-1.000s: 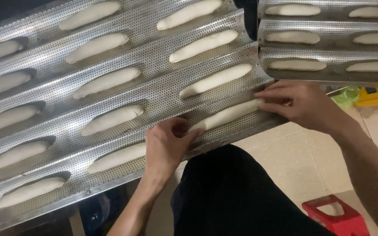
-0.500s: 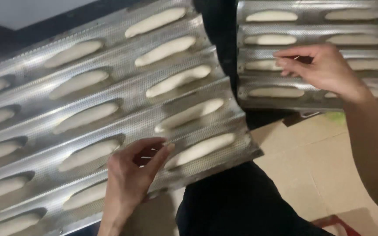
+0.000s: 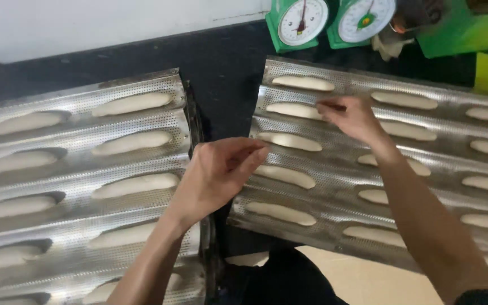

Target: Transferring and arranging small pieces of dough from flat surfaces into grooved baking trays

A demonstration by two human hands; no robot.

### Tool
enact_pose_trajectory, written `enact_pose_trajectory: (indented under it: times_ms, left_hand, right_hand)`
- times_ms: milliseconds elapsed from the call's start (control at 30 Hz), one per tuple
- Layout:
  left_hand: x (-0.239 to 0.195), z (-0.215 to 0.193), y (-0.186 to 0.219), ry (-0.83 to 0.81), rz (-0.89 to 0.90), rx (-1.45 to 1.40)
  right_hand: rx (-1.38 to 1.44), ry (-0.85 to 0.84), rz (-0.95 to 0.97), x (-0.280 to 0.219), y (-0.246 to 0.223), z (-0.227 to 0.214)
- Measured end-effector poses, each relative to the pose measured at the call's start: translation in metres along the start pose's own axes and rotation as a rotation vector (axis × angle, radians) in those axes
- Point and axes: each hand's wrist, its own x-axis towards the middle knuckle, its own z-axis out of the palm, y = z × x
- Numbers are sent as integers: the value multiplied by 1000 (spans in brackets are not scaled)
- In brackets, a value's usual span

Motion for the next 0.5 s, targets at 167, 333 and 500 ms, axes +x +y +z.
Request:
enact_pose_trajectory:
  times_ms: [167,333,500]
  left_hand:
    - [-38,-35,-27,283,-164,48]
    - [-175,-133,-94,953,-198,557]
    - [-337,-196,-164,1420,-525,378]
  right_hand:
    - [54,-72,-71,8,-17,28]
    - [352,-316,-21,-49,-123,86]
    - [408,-393,99,-94,-180,162]
